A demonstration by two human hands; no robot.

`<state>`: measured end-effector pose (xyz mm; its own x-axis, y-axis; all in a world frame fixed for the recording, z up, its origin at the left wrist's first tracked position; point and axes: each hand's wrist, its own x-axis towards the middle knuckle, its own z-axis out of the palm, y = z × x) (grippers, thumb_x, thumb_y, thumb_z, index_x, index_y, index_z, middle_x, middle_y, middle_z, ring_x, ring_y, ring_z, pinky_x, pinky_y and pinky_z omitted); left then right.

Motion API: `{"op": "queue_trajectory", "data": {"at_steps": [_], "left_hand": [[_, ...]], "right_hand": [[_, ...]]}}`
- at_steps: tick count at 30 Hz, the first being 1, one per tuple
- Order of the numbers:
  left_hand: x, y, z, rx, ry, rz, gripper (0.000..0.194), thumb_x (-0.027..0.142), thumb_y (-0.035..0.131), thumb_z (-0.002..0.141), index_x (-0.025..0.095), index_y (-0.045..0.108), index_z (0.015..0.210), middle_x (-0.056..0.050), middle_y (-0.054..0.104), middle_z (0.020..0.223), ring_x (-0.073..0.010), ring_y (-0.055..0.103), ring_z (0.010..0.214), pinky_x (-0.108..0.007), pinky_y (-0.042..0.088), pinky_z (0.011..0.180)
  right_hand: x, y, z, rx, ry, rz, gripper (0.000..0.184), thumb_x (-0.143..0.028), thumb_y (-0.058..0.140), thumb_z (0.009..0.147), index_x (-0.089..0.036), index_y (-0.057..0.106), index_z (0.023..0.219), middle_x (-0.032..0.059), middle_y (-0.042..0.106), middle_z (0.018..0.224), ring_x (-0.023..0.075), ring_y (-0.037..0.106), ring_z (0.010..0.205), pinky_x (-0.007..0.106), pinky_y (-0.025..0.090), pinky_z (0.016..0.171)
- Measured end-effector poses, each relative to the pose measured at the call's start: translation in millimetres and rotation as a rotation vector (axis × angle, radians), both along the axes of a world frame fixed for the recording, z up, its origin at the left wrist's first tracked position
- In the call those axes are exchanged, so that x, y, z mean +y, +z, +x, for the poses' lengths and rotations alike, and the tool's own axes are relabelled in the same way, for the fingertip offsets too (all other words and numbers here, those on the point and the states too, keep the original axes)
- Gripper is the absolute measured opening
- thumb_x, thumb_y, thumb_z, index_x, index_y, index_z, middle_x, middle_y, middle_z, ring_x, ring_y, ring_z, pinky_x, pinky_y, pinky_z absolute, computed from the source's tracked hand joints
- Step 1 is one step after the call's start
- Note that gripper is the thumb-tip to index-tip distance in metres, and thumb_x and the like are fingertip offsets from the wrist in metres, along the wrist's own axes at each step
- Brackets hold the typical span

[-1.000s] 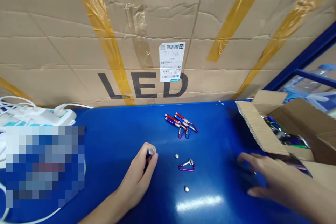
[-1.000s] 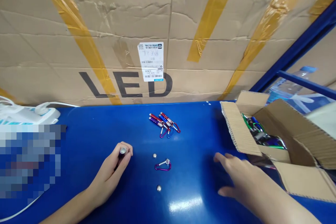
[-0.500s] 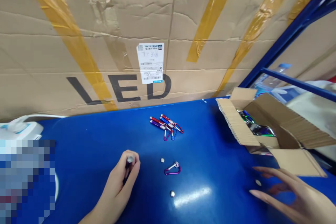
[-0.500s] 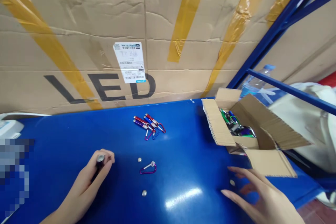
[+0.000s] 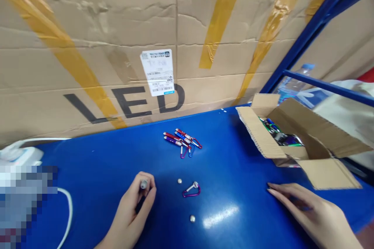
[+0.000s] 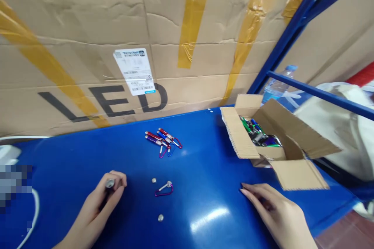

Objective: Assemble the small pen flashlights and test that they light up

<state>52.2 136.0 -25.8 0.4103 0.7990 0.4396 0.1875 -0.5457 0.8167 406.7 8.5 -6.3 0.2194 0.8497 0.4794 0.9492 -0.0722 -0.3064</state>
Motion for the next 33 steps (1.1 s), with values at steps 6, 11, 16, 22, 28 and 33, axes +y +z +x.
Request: {"op": "queue_trajectory", "data": {"at_steps": [6, 11, 16, 22, 28, 33], "left_hand": [[-3.0, 5.8, -0.5, -0.002, -0.082, 0.025, 0.017, 0.018, 0.033, 0.095, 0.020, 0.033, 0.078, -0.002, 0.040, 0.078, -0.0170, 0.038, 0.067, -0.025, 0.032, 0.060], [-3.7, 3.1, -1.3, 0.013, -0.120, 0.052, 0.019, 0.017, 0.035, 0.093, 0.020, 0.031, 0.075, -0.002, 0.040, 0.076, -0.0172, 0.038, 0.065, -0.026, 0.031, 0.059], [-2.5, -1.4, -2.0, -0.005, -0.148, 0.046, 0.012, 0.017, 0.037, 0.089, 0.019, 0.037, 0.078, -0.001, 0.040, 0.073, -0.0166, 0.040, 0.064, -0.026, 0.032, 0.058], [-2.9, -4.6, -4.0, -0.004, -0.155, 0.022, 0.009, 0.013, 0.039, 0.082, 0.019, 0.035, 0.077, 0.001, 0.039, 0.071, -0.0156, 0.040, 0.062, -0.025, 0.031, 0.057], [0.4, -2.4, -3.6, -0.047, -0.124, -0.047, 0.015, 0.018, 0.039, 0.087, 0.020, 0.030, 0.076, 0.002, 0.038, 0.071, -0.0145, 0.035, 0.060, -0.024, 0.029, 0.055], [-0.7, 1.7, -4.7, -0.063, -0.080, -0.078, 0.018, 0.021, 0.039, 0.088, 0.021, 0.029, 0.074, 0.002, 0.039, 0.071, -0.0142, 0.030, 0.056, -0.025, 0.027, 0.052]], "right_hand": [[60.1, 23.1, -66.7, -0.106, 0.474, -0.101, 0.038, -0.039, 0.037, 0.092, -0.019, 0.068, 0.081, 0.0059, 0.068, 0.077, 0.0178, 0.066, 0.070, 0.027, 0.056, 0.064], [90.5, 45.8, -137.3, -0.014, 0.980, -0.161, 0.022, -0.022, 0.044, 0.091, -0.018, 0.065, 0.097, 0.0047, 0.067, 0.085, 0.0149, 0.063, 0.078, 0.024, 0.052, 0.069], [115.2, 36.0, -179.7, 0.114, 1.179, 0.186, 0.019, -0.016, 0.046, 0.090, -0.013, 0.064, 0.097, 0.0072, 0.066, 0.085, 0.0124, 0.060, 0.076, 0.023, 0.052, 0.067], [125.0, 24.1, -189.8, 0.218, 1.215, 0.133, 0.013, -0.017, 0.056, 0.085, -0.013, 0.066, 0.091, 0.0051, 0.067, 0.081, 0.0115, 0.060, 0.074, 0.021, 0.050, 0.067], [137.9, 54.1, -174.4, 0.231, 1.137, -0.093, 0.015, -0.021, 0.056, 0.085, -0.016, 0.066, 0.094, 0.0035, 0.065, 0.084, 0.0098, 0.060, 0.071, 0.019, 0.049, 0.063], [146.4, 63.7, -155.2, -0.091, 0.941, -0.423, 0.020, -0.033, 0.069, 0.073, -0.021, 0.069, 0.089, 0.0016, 0.066, 0.084, 0.0130, 0.061, 0.066, 0.023, 0.046, 0.060]]}}
